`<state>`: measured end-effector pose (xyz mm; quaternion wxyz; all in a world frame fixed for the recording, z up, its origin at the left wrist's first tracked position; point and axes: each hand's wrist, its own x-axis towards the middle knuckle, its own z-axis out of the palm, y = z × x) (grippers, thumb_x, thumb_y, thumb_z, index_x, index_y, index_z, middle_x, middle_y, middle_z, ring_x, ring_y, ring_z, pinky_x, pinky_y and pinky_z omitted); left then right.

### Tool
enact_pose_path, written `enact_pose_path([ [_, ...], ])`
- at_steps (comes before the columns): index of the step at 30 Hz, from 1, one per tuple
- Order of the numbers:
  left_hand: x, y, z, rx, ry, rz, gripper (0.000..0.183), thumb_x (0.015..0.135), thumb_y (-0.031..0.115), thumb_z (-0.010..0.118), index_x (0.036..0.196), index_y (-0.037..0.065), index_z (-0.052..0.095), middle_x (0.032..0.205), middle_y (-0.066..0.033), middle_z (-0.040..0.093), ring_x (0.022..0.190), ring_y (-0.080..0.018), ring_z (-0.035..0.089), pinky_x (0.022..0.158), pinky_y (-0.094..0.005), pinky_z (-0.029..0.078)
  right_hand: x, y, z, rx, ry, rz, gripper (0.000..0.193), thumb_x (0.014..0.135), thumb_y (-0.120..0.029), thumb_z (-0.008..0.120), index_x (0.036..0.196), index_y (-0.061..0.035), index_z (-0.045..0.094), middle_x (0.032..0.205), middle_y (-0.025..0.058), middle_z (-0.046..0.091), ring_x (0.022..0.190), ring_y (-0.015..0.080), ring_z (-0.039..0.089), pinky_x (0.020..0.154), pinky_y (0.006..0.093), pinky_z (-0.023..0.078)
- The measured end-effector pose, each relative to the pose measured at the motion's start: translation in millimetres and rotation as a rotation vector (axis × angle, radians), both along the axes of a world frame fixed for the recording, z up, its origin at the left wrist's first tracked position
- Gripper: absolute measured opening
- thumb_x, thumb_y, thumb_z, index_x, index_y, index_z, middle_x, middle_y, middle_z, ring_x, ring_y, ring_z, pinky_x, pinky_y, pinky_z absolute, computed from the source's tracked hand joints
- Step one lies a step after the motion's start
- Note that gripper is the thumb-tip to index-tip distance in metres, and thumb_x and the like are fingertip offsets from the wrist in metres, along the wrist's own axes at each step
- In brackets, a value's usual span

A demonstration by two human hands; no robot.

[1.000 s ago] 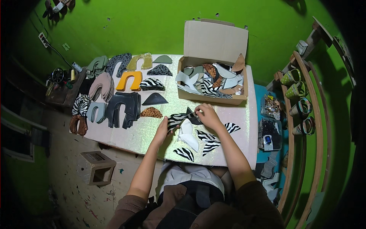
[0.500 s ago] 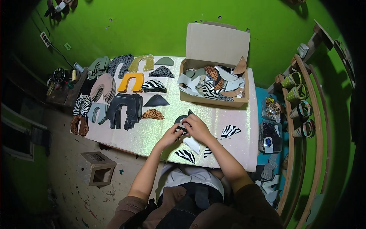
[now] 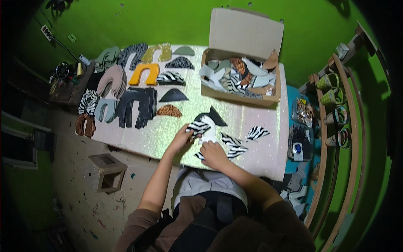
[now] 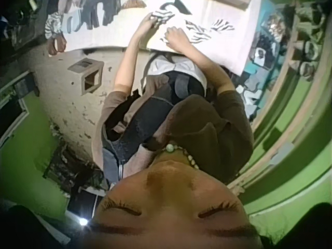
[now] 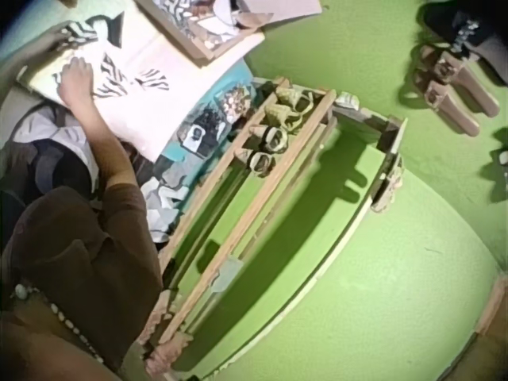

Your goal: Organize and sort patterned fabric and leather cutouts for shoe manufacturing.

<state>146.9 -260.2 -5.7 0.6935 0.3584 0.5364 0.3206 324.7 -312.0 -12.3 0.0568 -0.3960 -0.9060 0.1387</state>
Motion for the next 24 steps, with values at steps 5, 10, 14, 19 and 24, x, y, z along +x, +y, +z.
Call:
enact_pose_path([
  [5, 0, -3, 3, -0.05, -0.027, 0.077, 0.032, 0.092, 0.009, 0.047, 0.124, 0.009, 0.045, 0.084, -0.002, 0.062, 0.059, -0.0057, 0.046, 0.052, -0.0181, 0.039, -1, 6, -6, 0.071, 0.13, -0.052, 0.014, 0.064, -0.012, 0.061, 0.077, -0.007, 0.06, 0.082, 0.0085, 0.054, 0.08, 0.0249, 0.054, 0.069, 0.0366, 0.04],
  [10, -11, -1, -10, -0.059, -0.036, 0.05, 0.028, 0.092, 0.006, 0.043, 0.12, 0.005, 0.045, 0.083, -0.0084, 0.065, 0.055, -0.0068, 0.044, 0.051, -0.0187, 0.038, 3, 14, -1, 0.071, 0.17, -0.018, 0.014, 0.069, -0.016, 0.061, 0.08, -0.007, 0.06, 0.075, 0.0071, 0.058, 0.072, 0.0242, 0.059, 0.066, 0.0364, 0.044],
  [14, -10, -3, -7, -0.084, -0.081, 0.058, 0.031, 0.091, 0.006, 0.044, 0.122, 0.003, 0.043, 0.086, -0.0093, 0.063, 0.056, -0.0071, 0.043, 0.052, -0.0193, 0.039, 11, 26, 15, 0.091, 0.263, -0.056, 0.01, 0.073, -0.012, 0.059, 0.082, -0.0074, 0.06, 0.075, 0.0061, 0.058, 0.073, 0.0237, 0.059, 0.067, 0.0365, 0.045],
  [19, -9, -8, -5, -0.123, -0.052, 0.004, 0.03, 0.097, 0.029, 0.035, 0.11, 0.006, 0.049, 0.077, -0.0031, 0.062, 0.054, -0.0063, 0.043, 0.048, -0.0185, 0.036, 10, 46, 34, 0.239, 0.582, -0.249, 0.01, 0.072, -0.008, 0.064, 0.082, -0.007, 0.062, 0.083, 0.0047, 0.059, 0.08, 0.0238, 0.058, 0.071, 0.0355, 0.044],
  [24, -5, -8, 3, -0.18, -0.208, -0.001, 0.053, 0.095, 0.055, 0.028, 0.102, 0.007, 0.049, 0.068, -0.001, 0.052, 0.052, -0.0076, 0.044, 0.044, -0.0189, 0.034, 2, 49, 44, 0.453, 0.511, -0.035, 0.018, 0.067, -0.011, 0.066, 0.084, -0.0062, 0.063, 0.082, 0.0029, 0.057, 0.081, 0.0198, 0.056, 0.071, 0.0328, 0.042],
])
